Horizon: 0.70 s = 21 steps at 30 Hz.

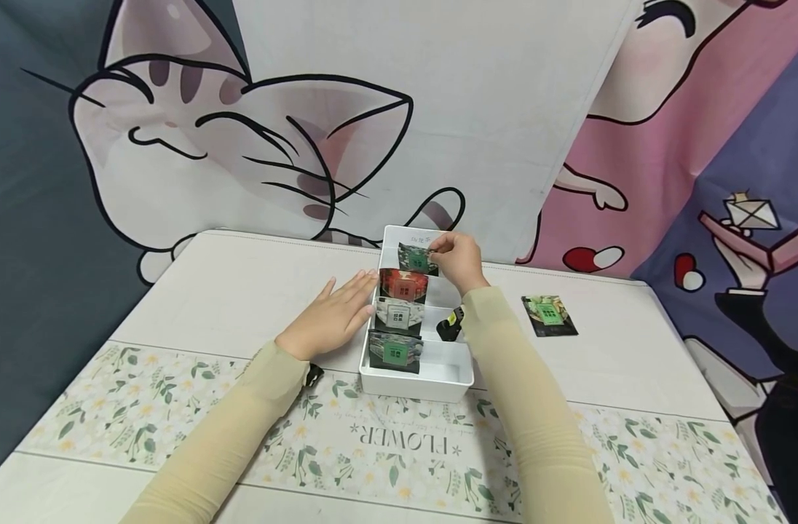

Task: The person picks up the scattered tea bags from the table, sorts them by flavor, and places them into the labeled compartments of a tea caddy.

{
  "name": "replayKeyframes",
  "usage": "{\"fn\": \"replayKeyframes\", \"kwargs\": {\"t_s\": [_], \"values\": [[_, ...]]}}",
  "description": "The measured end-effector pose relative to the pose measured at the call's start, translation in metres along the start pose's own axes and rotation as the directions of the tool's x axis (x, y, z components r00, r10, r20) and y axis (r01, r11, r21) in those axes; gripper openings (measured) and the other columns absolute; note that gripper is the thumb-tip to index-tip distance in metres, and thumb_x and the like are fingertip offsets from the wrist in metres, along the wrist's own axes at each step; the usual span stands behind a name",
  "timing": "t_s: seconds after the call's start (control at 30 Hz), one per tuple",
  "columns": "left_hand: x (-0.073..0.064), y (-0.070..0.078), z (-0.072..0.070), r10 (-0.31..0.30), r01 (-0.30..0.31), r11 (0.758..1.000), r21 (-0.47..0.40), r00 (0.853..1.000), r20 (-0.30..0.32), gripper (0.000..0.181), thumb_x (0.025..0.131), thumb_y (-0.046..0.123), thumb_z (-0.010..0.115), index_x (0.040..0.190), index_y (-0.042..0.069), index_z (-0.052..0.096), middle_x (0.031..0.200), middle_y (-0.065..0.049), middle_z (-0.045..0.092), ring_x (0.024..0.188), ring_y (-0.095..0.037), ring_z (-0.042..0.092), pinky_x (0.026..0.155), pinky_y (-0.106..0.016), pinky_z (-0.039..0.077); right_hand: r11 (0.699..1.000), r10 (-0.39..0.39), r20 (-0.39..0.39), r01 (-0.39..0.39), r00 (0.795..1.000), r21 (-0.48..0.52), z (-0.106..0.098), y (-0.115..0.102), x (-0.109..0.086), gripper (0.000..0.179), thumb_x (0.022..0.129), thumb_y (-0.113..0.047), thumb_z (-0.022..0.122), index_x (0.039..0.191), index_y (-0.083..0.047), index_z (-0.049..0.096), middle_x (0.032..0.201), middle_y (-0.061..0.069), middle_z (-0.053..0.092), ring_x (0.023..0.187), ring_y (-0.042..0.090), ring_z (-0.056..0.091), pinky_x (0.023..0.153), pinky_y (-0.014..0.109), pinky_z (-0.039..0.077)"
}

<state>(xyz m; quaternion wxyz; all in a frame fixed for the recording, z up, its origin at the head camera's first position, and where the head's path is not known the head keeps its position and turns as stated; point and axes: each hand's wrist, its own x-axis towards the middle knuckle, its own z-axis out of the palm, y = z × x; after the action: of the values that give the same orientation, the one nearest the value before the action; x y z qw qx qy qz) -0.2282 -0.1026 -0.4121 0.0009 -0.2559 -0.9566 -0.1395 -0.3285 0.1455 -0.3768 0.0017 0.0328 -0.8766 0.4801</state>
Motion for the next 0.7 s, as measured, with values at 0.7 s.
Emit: {"fn": "replayKeyframes", "kwargs": {"t_s": [0.7], "values": [[0.0002,-0.0012,0.0006,-0.004,0.004,1.0,-0.009,1.0,0.004,0.063,0.111,0.047,0.019,0.163,0.015,0.01,0.168,0.002,0.005,0.156,-0.018,0.006,0.124,-0.051,-0.002,0.99,-0.069,-0.143,0.05,0.987,-0.131,-0.005,-0.0007,0.0038,0.005,0.089,0.0,0.069,0.094,0.001,0.07,0.091,0.013,0.069,0.084,0.023,0.063,0.072,0.03,0.051]]}}
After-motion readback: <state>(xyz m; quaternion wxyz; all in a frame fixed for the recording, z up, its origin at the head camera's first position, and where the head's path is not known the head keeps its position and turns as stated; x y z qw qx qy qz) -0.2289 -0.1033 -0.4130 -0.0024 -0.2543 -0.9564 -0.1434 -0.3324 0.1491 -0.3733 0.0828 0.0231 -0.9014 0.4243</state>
